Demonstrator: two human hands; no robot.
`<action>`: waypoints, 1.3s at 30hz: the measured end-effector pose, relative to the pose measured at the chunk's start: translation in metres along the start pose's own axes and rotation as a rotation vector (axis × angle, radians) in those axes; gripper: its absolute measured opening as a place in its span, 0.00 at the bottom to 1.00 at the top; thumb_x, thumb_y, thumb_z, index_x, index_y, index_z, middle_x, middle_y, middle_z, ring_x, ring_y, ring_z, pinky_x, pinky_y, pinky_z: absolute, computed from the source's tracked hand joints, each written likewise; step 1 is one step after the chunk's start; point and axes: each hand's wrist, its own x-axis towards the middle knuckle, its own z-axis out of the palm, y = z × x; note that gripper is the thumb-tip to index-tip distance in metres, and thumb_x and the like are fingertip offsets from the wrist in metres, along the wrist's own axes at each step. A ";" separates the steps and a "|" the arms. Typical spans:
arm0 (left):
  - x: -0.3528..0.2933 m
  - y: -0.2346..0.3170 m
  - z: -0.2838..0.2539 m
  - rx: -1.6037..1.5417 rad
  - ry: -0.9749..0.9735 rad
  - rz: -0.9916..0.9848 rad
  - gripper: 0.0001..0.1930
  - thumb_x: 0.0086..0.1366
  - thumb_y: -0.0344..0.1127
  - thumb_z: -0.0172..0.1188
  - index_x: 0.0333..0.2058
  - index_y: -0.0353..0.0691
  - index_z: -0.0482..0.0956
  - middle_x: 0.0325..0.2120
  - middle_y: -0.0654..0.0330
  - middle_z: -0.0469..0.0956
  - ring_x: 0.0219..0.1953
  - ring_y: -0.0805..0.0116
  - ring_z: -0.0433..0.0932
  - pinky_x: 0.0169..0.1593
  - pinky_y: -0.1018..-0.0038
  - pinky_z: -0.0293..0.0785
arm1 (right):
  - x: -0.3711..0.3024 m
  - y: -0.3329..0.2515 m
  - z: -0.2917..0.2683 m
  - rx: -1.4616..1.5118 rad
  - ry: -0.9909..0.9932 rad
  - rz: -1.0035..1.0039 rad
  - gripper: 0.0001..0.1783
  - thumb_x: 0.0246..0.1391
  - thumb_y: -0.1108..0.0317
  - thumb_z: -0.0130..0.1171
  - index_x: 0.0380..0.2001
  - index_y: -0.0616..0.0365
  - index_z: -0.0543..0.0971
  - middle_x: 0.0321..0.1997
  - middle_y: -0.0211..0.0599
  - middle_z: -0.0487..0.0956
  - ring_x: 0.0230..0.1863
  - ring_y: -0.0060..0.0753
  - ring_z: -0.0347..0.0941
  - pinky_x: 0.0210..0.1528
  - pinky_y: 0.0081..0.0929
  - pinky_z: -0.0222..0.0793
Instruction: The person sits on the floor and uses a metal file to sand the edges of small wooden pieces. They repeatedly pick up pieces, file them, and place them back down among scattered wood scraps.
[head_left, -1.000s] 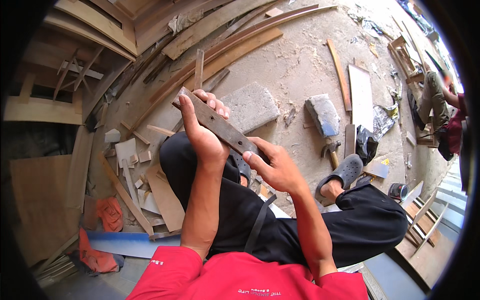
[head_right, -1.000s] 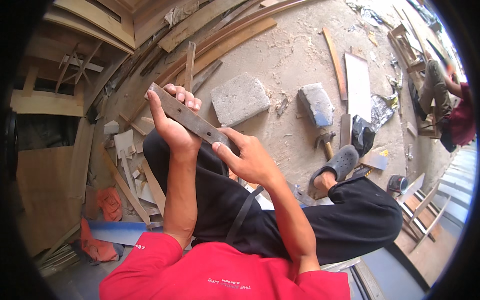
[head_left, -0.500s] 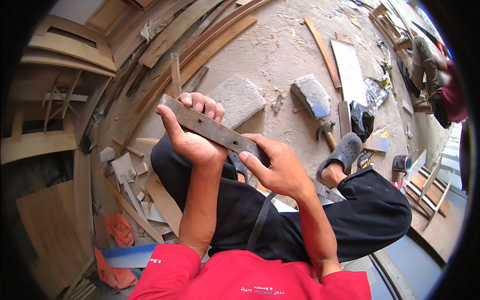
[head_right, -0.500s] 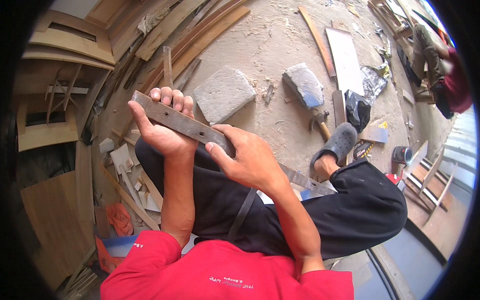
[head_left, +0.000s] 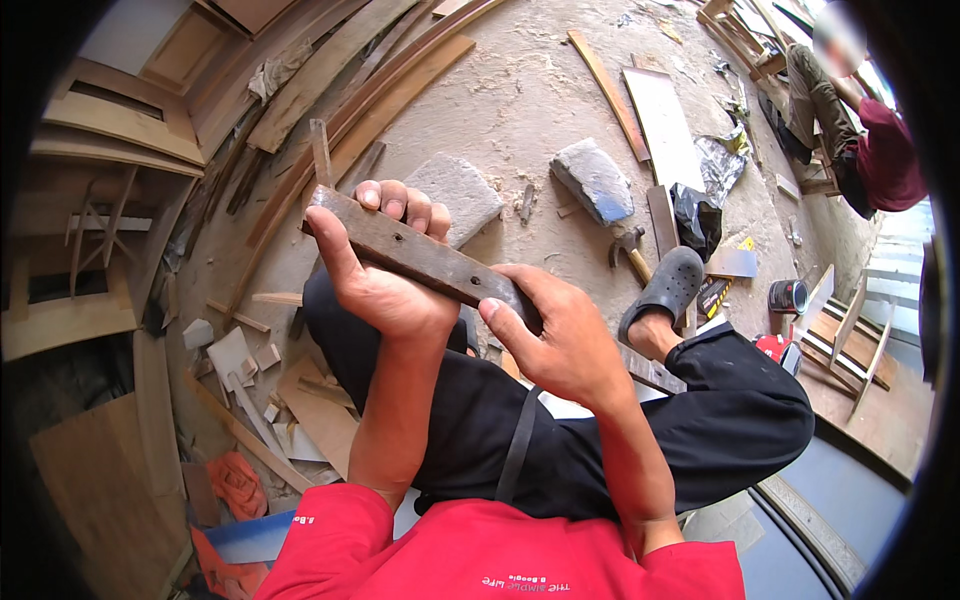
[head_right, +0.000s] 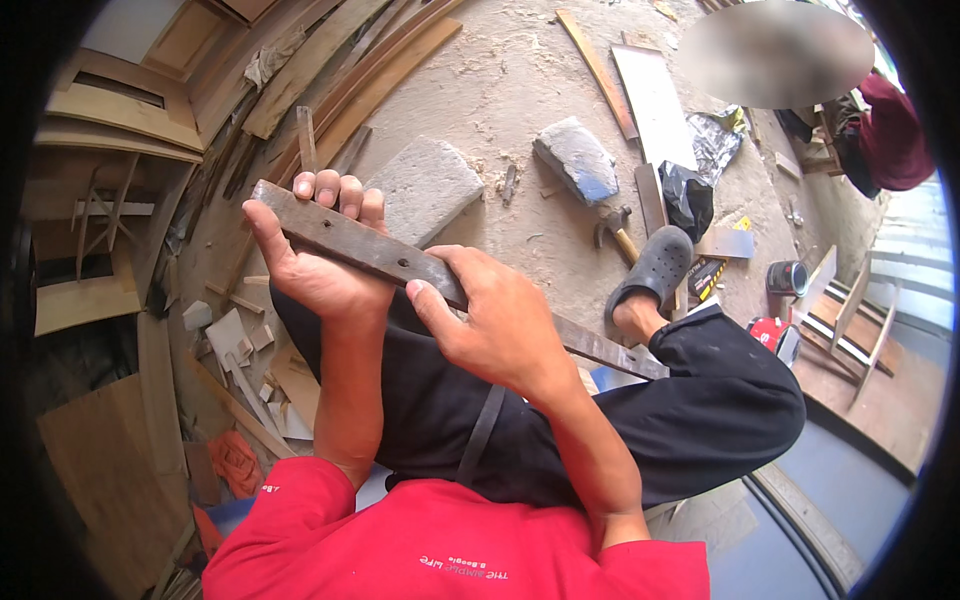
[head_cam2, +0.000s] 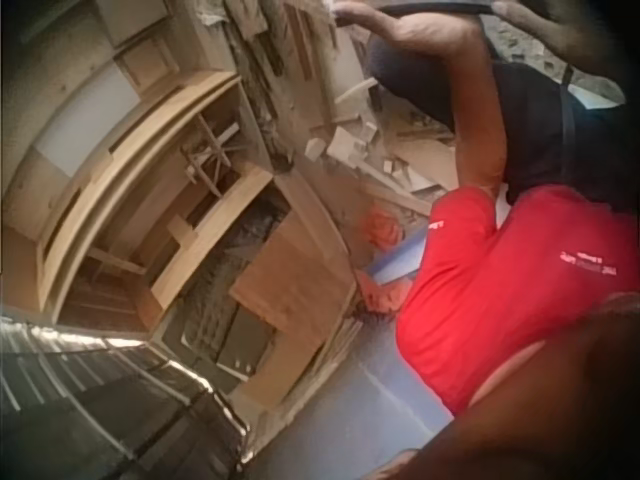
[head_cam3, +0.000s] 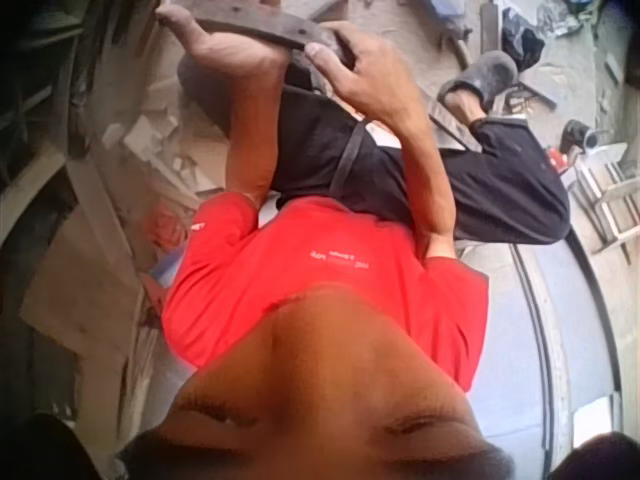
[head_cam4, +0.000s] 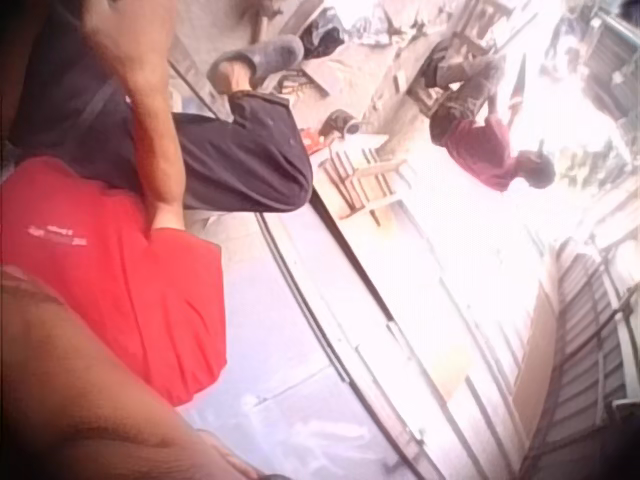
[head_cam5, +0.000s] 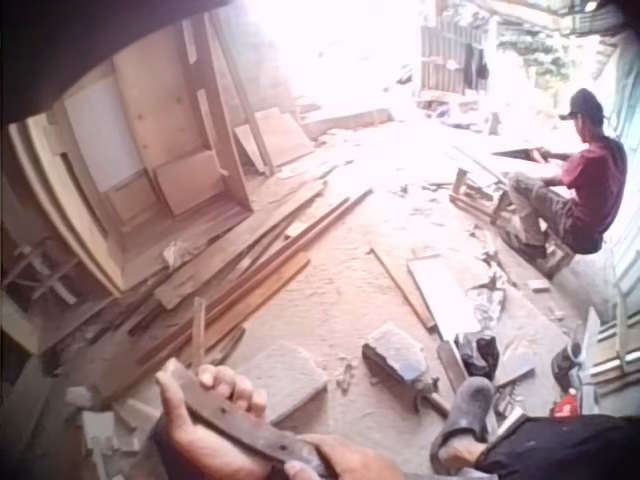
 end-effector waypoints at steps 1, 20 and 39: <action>0.000 0.000 0.000 -0.005 -0.011 -0.004 0.25 0.62 0.63 0.53 0.31 0.43 0.65 0.25 0.65 0.61 0.27 0.72 0.57 0.33 0.74 0.56 | 0.000 -0.001 0.000 -0.004 0.002 0.003 0.22 0.52 0.55 0.56 0.43 0.62 0.77 0.39 0.51 0.79 0.41 0.53 0.75 0.44 0.39 0.70; 0.000 -0.017 0.001 0.016 -0.259 -0.071 0.26 0.62 0.63 0.52 0.31 0.43 0.63 0.28 0.65 0.60 0.29 0.71 0.55 0.34 0.74 0.53 | -0.005 0.004 -0.003 0.121 0.063 0.111 0.23 0.53 0.52 0.58 0.40 0.63 0.78 0.26 0.42 0.76 0.28 0.30 0.70 0.33 0.28 0.66; -0.010 -0.058 0.014 0.203 -0.393 -0.162 0.27 0.62 0.65 0.50 0.32 0.43 0.61 0.27 0.65 0.55 0.28 0.74 0.53 0.34 0.75 0.53 | -0.023 0.044 -0.004 0.321 0.228 0.045 0.18 0.56 0.59 0.57 0.42 0.63 0.75 0.30 0.36 0.75 0.33 0.22 0.68 0.37 0.23 0.66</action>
